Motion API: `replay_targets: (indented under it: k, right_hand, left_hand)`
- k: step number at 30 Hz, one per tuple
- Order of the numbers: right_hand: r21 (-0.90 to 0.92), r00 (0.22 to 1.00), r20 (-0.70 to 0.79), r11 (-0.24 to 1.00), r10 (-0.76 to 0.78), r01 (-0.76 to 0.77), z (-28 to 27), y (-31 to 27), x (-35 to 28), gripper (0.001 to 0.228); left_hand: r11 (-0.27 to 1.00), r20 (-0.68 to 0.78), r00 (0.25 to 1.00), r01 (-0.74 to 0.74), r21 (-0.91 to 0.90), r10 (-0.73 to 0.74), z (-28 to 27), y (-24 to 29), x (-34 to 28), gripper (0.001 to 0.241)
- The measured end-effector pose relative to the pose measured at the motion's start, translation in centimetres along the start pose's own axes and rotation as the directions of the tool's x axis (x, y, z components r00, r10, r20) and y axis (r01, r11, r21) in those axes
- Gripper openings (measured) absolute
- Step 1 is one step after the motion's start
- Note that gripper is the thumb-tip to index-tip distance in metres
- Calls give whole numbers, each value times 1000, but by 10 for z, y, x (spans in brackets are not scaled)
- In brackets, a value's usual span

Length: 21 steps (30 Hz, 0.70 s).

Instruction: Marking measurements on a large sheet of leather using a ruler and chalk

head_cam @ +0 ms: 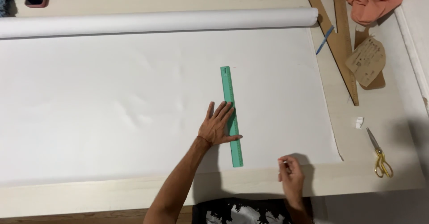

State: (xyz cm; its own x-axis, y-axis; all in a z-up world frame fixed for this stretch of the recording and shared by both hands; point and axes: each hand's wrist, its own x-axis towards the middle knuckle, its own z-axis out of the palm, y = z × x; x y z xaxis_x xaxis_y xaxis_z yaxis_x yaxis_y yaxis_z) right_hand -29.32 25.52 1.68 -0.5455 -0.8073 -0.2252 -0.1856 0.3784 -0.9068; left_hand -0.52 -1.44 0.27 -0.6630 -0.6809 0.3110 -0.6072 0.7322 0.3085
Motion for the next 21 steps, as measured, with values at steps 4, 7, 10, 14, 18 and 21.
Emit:
replay_targets:
  k: [4,7,10,14,18,21]
  right_hand:
    - [2,994,29,995,-104,104,21,11,-17,27]
    - [-75,923,256,946,-288,316,34,-7,-12,26]
    - [-116,832,492,928,-256,355,40,-25,-9,26]
    - [-45,670,697,916,-257,398,52,-60,-11,17]
    - [-164,542,823,841,-172,516,76,-80,-9,8]
    - [-1,330,870,668,-366,744,116,-63,11,7]
  left_hand:
    - [1000,-58,998,11,-17,-11,-1,-1,-21,126]
    - [995,29,995,99,-8,-99,-14,-19,-49,128]
    - [979,115,972,204,8,-204,-37,-45,-88,129]
    - [916,33,920,386,106,-391,-96,-46,-168,101]
    - [746,-41,748,664,46,-663,-106,-3,-249,89]
    - [668,-187,650,742,-53,-736,-84,58,-297,88]
